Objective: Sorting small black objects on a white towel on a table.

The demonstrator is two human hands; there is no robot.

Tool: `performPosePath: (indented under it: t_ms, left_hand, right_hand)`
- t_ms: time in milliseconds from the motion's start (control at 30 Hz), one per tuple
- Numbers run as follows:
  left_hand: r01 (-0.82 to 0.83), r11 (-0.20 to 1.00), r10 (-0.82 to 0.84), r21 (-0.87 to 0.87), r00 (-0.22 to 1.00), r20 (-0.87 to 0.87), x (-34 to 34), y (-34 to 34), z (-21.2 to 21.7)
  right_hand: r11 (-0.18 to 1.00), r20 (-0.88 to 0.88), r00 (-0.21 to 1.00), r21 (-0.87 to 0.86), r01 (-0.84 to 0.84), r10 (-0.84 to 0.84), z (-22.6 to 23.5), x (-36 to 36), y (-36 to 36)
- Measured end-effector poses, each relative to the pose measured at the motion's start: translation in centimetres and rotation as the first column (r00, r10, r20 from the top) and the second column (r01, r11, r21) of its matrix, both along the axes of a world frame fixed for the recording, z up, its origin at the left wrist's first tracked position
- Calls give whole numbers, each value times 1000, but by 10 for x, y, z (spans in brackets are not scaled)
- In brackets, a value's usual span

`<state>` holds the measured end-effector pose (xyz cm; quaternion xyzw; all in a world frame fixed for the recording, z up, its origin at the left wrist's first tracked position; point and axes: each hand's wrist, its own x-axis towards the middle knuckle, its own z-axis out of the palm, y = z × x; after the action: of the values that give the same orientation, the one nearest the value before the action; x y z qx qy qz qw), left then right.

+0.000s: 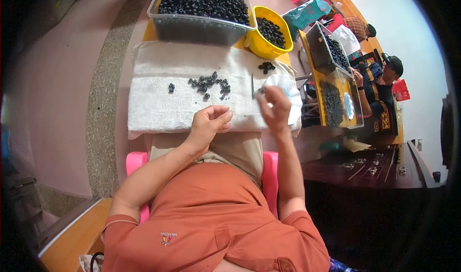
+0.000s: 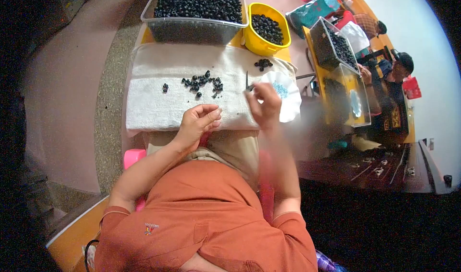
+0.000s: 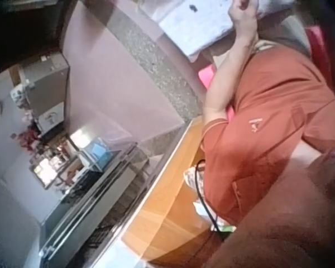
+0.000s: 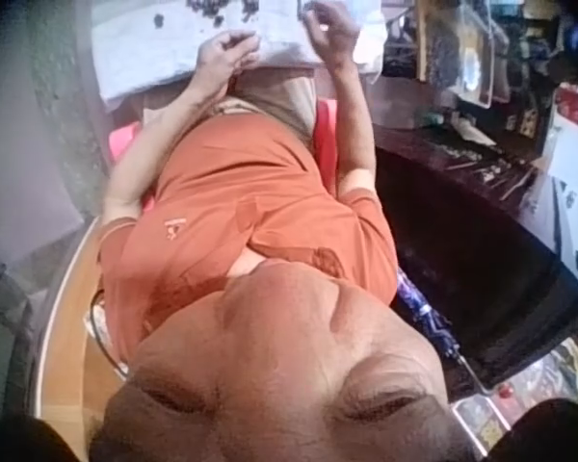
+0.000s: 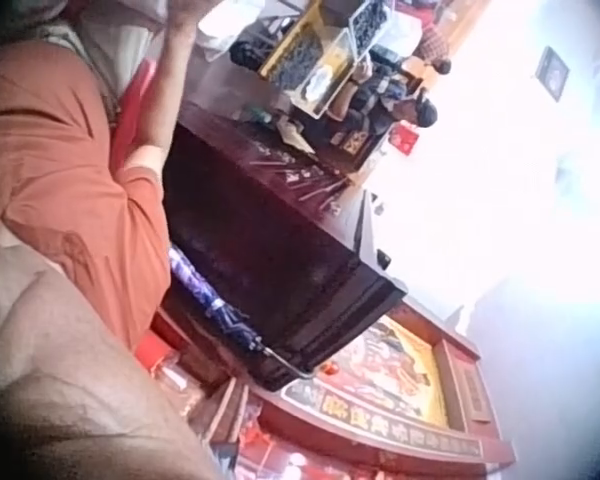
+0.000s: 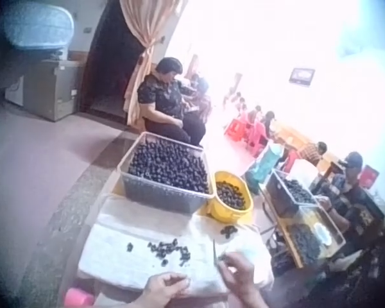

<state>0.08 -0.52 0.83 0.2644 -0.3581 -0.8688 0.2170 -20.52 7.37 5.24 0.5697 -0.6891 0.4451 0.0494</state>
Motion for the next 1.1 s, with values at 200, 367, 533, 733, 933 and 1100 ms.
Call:
performPosePath:
  t_ms: [200,367,533,733,933,1100]
  left_hand:
    - [16,1000,-16,6,1000,-16,2,-2,-3]
    - [49,997,-50,56,999,9,3,-9,2]
    - [59,993,-56,103,998,-25,3,-13,1]
    - [193,976,-193,103,981,-13,7,-21,3]
    - [278,953,-280,116,960,-2,3,-23,14]
    - [301,947,-301,111,953,-17,6,-17,10]
  right_hand:
    - [982,-212,959,-61,181,-190,58,-99,-69]
    - [942,-486,819,-24,336,-305,62,-166,-122]
    - [965,-99,968,108,241,-231,46,-163,-97]
    - [917,181,969,391,84,-165,43,-141,-23]
    - [743,62,973,657,127,-221,36,-122,31]
    - [762,81,965,631,145,-251,21,-97,43]
